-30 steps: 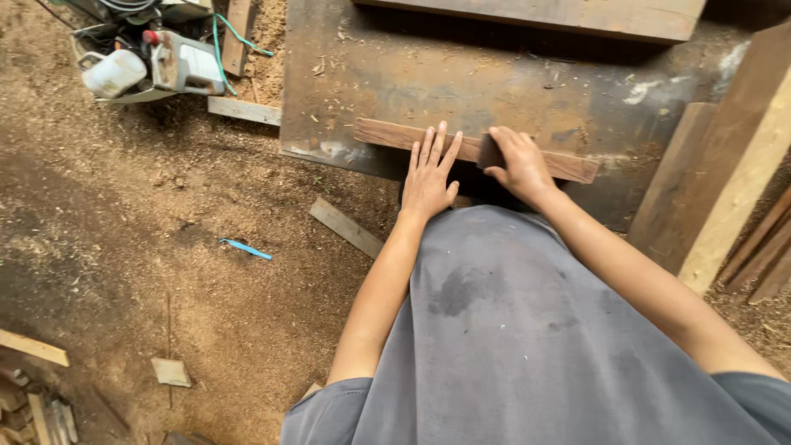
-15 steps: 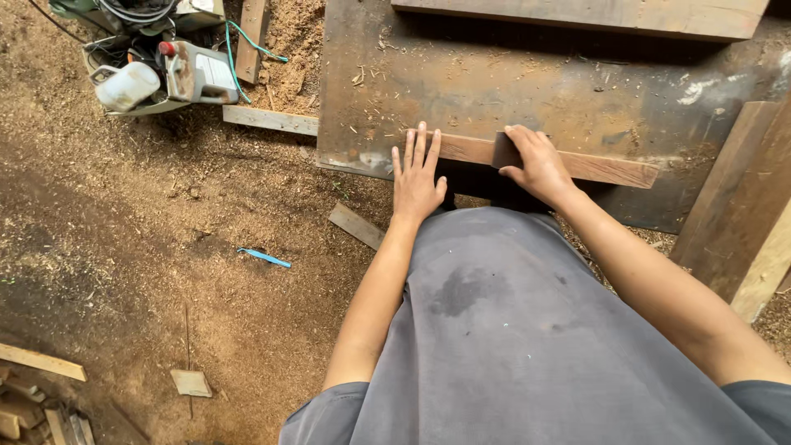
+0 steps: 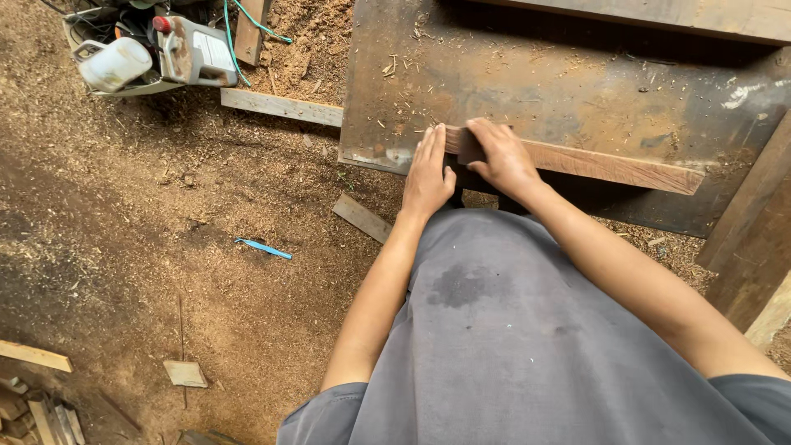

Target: The person sands a piece of wood by hand using sandpaper, rubbing the tool across the top surface and the edges while holding the wood steady on a workbench.

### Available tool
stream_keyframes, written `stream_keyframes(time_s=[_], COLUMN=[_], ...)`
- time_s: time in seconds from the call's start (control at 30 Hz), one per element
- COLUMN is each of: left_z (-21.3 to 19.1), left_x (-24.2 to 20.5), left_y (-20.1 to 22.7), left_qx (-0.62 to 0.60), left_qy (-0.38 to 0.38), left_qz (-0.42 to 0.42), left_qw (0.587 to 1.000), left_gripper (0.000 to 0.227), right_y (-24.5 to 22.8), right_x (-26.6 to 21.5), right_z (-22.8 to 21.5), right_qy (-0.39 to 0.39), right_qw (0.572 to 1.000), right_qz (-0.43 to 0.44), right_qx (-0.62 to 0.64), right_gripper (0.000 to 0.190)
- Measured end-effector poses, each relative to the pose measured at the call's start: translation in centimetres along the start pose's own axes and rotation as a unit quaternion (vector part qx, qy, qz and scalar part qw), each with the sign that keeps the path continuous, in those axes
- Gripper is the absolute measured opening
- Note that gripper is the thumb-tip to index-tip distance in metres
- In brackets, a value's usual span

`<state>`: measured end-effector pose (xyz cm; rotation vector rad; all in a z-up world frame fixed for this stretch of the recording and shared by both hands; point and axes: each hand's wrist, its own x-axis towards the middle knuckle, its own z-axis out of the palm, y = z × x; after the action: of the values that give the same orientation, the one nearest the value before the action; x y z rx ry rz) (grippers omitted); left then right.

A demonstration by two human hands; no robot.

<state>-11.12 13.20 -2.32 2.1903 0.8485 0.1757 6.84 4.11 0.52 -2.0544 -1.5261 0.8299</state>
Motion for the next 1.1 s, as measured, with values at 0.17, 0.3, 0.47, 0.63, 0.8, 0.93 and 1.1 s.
stream_keyframes(time_s=[0.17, 0.3, 0.47, 0.63, 0.8, 0.93, 1.1], left_z=[-0.6, -0.4, -0.5, 0.0, 0.6, 1.3, 1.8], left_x=[0.1, 0.4, 1.0, 0.8, 1.7, 2.0, 2.1], left_y=[0.1, 0.1, 0.9, 2.3, 3.4, 4.4, 5.5], left_qx=[-0.102, -0.112, -0.020, 0.073, 0.103, 0.141, 0.159], left_qy=[-0.016, 0.010, 0.006, -0.022, -0.023, -0.037, -0.063], left_qz=[-0.038, -0.053, 0.007, 0.015, 0.023, 0.057, 0.085], left_qw=[0.994, 0.992, 1.000, 0.997, 0.994, 0.988, 0.981], left_gripper=[0.076, 0.065, 0.068, 0.068, 0.070, 0.077, 0.084], right_y=[-0.8, -1.1, 0.4, 0.9, 3.4, 5.1, 5.1], right_x=[1.2, 1.6, -1.0, 0.4, -3.8, -7.6, -6.1], right_z=[1.9, 2.5, 0.5, 2.3, -1.3, -5.5, -2.8], right_qy=[0.052, 0.042, 0.060, 0.061, 0.069, 0.042, 0.114], right_qw=[0.999, 0.999, 0.998, 0.998, 0.997, 0.984, 0.992], right_qz=[0.002, 0.011, 0.037, 0.017, 0.034, 0.168, 0.046], right_qx=[0.004, 0.007, 0.001, -0.004, 0.008, 0.039, 0.019], right_gripper=[0.081, 0.079, 0.079, 0.080, 0.079, 0.079, 0.077])
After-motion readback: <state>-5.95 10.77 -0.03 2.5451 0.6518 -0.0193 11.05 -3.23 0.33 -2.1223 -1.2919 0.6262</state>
